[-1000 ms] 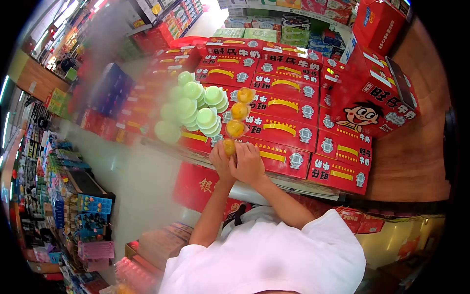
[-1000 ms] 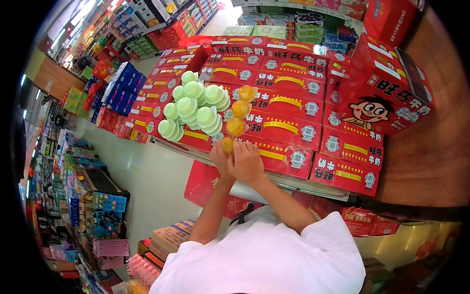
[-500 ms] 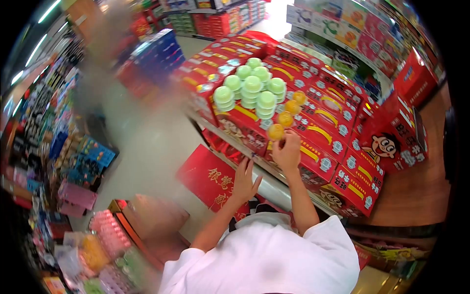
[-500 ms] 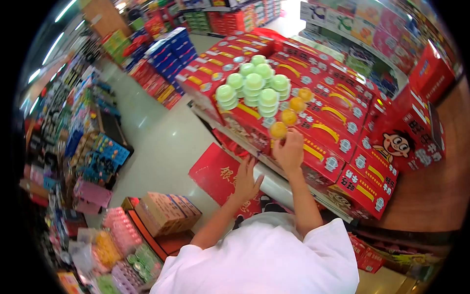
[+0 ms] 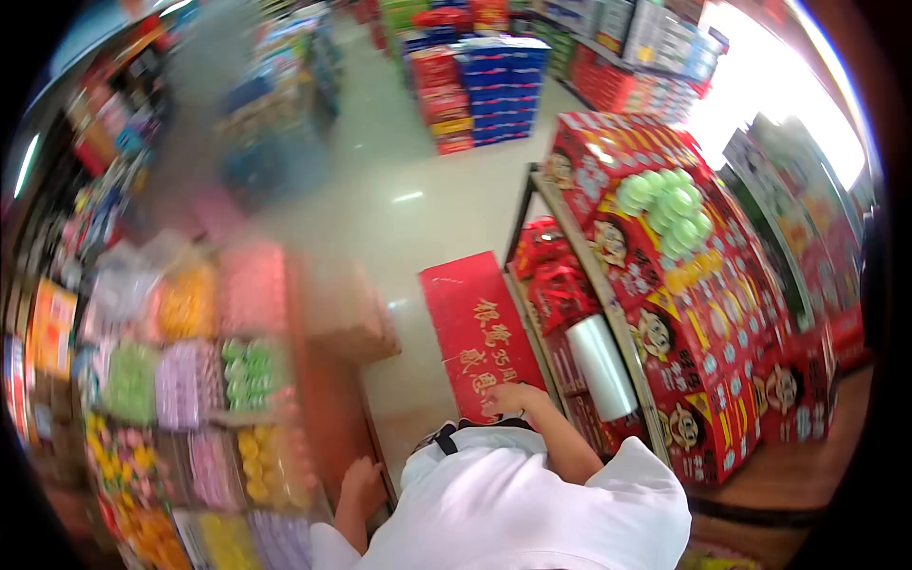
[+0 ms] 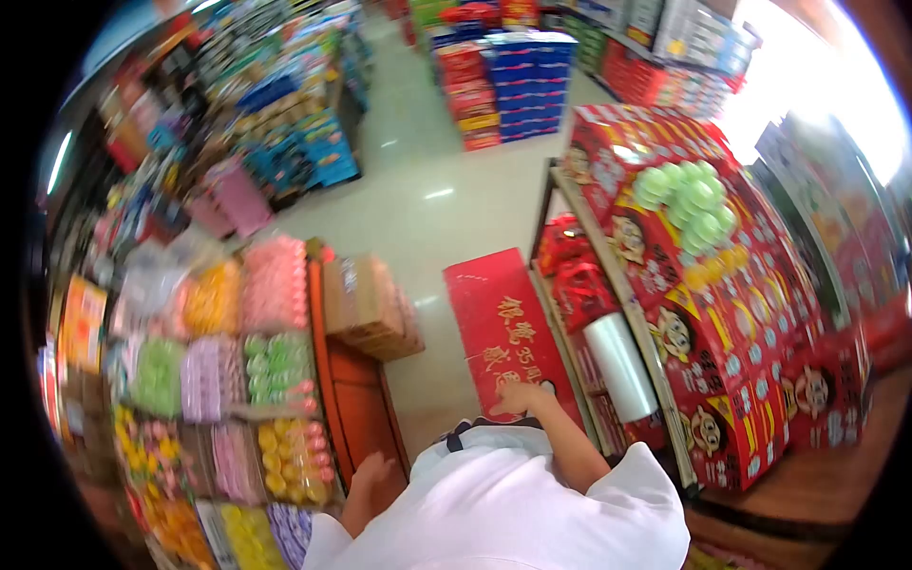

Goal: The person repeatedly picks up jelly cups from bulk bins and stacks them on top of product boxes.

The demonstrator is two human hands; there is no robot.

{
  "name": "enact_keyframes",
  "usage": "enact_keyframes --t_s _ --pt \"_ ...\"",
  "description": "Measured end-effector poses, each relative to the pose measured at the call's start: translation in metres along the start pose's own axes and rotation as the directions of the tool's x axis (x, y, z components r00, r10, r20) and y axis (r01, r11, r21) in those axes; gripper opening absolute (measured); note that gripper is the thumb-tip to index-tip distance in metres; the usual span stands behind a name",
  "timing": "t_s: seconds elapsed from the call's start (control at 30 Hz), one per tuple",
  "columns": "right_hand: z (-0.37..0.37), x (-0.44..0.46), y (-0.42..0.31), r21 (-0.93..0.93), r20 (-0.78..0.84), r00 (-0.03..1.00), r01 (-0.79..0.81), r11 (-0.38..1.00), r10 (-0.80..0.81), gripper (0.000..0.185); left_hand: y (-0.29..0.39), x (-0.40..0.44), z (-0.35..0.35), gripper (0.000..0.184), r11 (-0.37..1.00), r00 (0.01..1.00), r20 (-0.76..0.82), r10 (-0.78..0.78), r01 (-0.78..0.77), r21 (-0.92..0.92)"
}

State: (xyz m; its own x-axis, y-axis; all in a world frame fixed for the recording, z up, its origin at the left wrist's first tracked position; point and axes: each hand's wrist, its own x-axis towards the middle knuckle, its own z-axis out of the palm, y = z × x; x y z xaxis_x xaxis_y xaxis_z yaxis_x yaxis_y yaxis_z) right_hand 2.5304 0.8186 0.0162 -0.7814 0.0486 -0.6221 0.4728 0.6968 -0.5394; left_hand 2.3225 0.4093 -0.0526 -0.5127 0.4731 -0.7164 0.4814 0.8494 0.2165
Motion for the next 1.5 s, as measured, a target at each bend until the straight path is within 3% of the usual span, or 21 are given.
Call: enact_keyframes --t_s 0.07,0.1,0.17,0.27,0.3,0.37,0.5,0.57,0.7,0.77,0.83,0.93,1.0,1.07,1.1,1.17,1.23,1.3,1.33,1.4,1.5 --pt "0.013 0.028 -0.037 0.124 -0.120 0.989 0.105 0.987 -0.091 0.045 0.000 0.002 0.015 0.053 0.991 0.998 -0.060 -0.006 -0.002 -0.130" --pt "0.016 0.039 -0.054 0.088 -0.059 0.990 0.135 0.987 -0.130 0.045 0.011 -0.008 0.015 0.054 0.982 0.987 -0.163 -0.018 -0.013 -0.187" --pt "0.014 0.063 -0.084 -0.087 -0.274 0.960 0.029 0.996 -0.052 0.045 0.027 -0.019 0.020 0.052 0.967 0.949 -0.310 -0.051 -0.031 -0.254" --pt "0.003 0.089 -0.131 -0.185 -0.143 0.969 0.175 0.967 -0.203 0.047 0.037 -0.030 0.033 0.050 0.910 0.809 -0.577 -0.108 -0.153 -0.384" --pt "0.005 0.098 -0.148 -0.210 -0.107 0.968 0.200 0.957 -0.226 0.047 0.037 -0.033 0.035 0.050 0.898 0.803 -0.576 -0.152 -0.131 -0.419" --pt "0.008 0.111 -0.183 -0.168 -0.094 0.950 0.280 0.945 -0.298 0.045 0.032 -0.041 0.031 0.046 0.812 0.666 -0.717 -0.207 -0.292 -0.506" --pt "0.037 0.134 -0.236 -0.108 -0.024 0.897 0.436 0.893 -0.441 0.045 0.011 -0.070 -0.004 0.040 0.782 0.493 -0.810 -0.316 -0.348 -0.517" --pt "0.048 0.147 -0.265 -0.115 0.034 0.887 0.462 0.880 -0.461 0.045 -0.001 -0.080 -0.023 0.037 0.722 0.267 -0.831 -0.487 -0.413 -0.555" --pt "0.062 0.176 -0.325 -0.057 0.007 0.836 0.548 0.834 -0.549 0.038 -0.048 -0.086 -0.042 0.035 0.622 0.167 -0.730 -0.663 -0.420 -0.661" --pt "0.074 0.194 -0.354 -0.021 -0.038 0.787 0.615 0.788 -0.615 0.035 -0.069 -0.088 -0.052 0.036 0.145 0.282 -0.389 -0.877 -0.616 -0.774" --pt "0.086 0.212 -0.387 0.089 -0.136 0.704 0.709 0.700 -0.697 0.030 -0.098 -0.079 -0.048 0.039 0.251 0.198 -0.444 -0.874 -0.599 -0.760" --pt "0.112 0.253 -0.429 0.023 -0.070 0.660 0.750 0.661 -0.748 0.033 -0.144 -0.060 -0.055 0.041 0.160 0.308 -0.362 -0.880 -0.525 -0.836" --pt "0.134 0.287 -0.452 -0.008 -0.100 0.599 0.798 0.603 -0.794 0.035 -0.170 -0.051 -0.073 0.042 0.206 0.325 -0.402 -0.856 -0.499 -0.842" --pt "0.158 0.318 -0.468 -0.060 -0.016 0.639 0.767 0.639 -0.769 0.039 -0.192 -0.041 -0.089 0.042 0.244 0.350 -0.430 -0.832 -0.465 -0.851" --pt "0.162 0.323 -0.480 -0.059 -0.037 0.636 0.768 0.637 -0.770 0.039 -0.205 -0.033 -0.096 0.042 0.425 0.310 -0.509 -0.803 -0.300 -0.854" --pt "0.162 0.330 -0.509 -0.031 0.158 0.804 0.584 0.811 -0.573 0.047 -0.240 -0.018 -0.106 0.045 0.705 0.257 -0.668 -0.698 0.082 -0.705" --pt "0.157 0.325 -0.526 -0.040 0.071 0.766 0.643 0.765 -0.639 0.045 -0.272 -0.002 -0.098 0.060 0.760 0.302 -0.702 -0.645 0.154 -0.631" --pt "0.167 0.336 -0.531 -0.062 -0.016 0.721 0.691 0.720 -0.693 0.043 -0.273 -0.001 -0.117 0.079 0.728 0.549 -0.495 -0.673 0.373 -0.575" --pt "0.186 0.355 -0.526 -0.008 0.049 0.723 0.691 0.723 -0.689 0.043 -0.275 -0.001 -0.123 0.079 0.739 0.551 -0.506 -0.664 0.375 -0.560" --pt "0.219 0.382 -0.517 0.055 0.100 0.720 0.685 0.726 -0.687 0.044 -0.279 -0.003 -0.129 0.084 0.791 0.743 -0.343 -0.575 0.398 -0.464" --pt "0.225 0.385 -0.516 0.053 -0.026 0.693 0.720 0.692 -0.720 0.047 -0.291 0.008 -0.113 0.075 0.848 0.686 -0.504 -0.525 0.368 -0.382"
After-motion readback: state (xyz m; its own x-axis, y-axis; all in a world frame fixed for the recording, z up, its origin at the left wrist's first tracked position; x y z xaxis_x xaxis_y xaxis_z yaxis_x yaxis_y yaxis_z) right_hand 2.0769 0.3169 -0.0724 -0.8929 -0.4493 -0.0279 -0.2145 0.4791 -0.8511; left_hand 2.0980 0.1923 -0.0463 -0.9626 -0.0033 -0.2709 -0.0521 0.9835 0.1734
